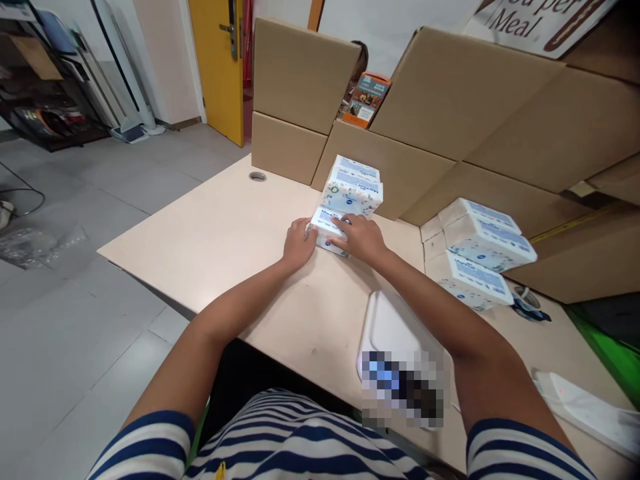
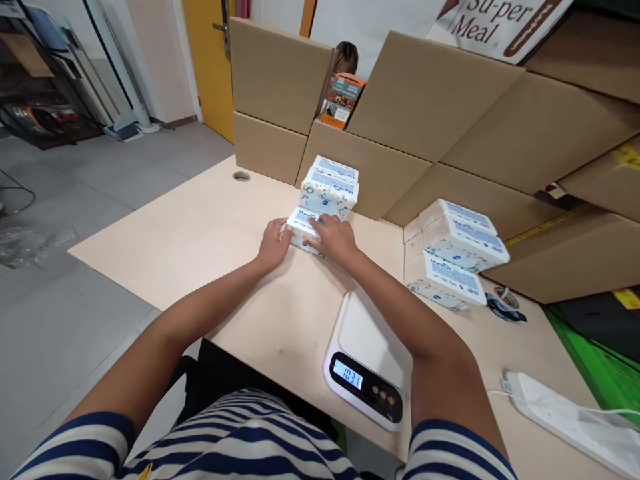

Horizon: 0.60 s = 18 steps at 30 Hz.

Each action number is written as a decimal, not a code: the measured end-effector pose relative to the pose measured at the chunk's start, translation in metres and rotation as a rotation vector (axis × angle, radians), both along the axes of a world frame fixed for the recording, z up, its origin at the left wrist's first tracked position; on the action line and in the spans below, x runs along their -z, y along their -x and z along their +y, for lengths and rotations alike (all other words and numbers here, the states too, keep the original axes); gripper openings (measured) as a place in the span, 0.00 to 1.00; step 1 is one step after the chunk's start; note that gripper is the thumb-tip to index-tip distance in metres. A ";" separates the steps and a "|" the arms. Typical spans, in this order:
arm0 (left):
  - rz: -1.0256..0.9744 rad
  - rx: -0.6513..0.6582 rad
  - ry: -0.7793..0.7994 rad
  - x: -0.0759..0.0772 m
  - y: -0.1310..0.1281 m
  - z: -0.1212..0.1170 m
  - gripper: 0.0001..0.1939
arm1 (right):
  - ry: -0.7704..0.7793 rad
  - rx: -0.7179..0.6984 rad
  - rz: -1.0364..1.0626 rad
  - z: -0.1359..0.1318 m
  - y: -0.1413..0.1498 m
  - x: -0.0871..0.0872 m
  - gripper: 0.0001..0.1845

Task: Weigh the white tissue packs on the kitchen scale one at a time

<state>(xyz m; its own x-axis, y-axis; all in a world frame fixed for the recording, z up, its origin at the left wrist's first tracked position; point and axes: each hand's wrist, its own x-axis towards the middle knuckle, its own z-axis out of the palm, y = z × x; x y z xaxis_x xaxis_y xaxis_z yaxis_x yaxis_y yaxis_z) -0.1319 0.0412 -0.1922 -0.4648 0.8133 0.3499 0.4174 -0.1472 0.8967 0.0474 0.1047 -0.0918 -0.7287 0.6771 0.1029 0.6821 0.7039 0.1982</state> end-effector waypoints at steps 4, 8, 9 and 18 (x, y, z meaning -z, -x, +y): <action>0.033 0.001 0.012 -0.001 0.001 0.000 0.17 | -0.009 0.002 0.040 -0.004 0.007 0.003 0.37; 0.054 0.020 0.017 -0.007 0.006 0.000 0.16 | -0.029 -0.016 0.126 -0.007 -0.003 0.002 0.37; 0.053 0.024 0.018 -0.008 0.008 0.001 0.16 | -0.043 -0.012 0.152 -0.007 -0.013 0.001 0.37; -0.076 -0.039 -0.099 -0.013 0.016 0.008 0.12 | -0.125 0.369 0.217 0.000 -0.232 -0.008 0.35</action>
<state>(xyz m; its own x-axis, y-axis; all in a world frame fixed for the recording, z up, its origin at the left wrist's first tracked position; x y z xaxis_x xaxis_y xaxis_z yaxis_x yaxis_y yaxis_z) -0.1482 0.0491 -0.1796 -0.5240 0.7569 0.3904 0.3561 -0.2217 0.9078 0.2792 0.1050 -0.0838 -0.3930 0.8606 0.3238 0.9184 0.3852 0.0909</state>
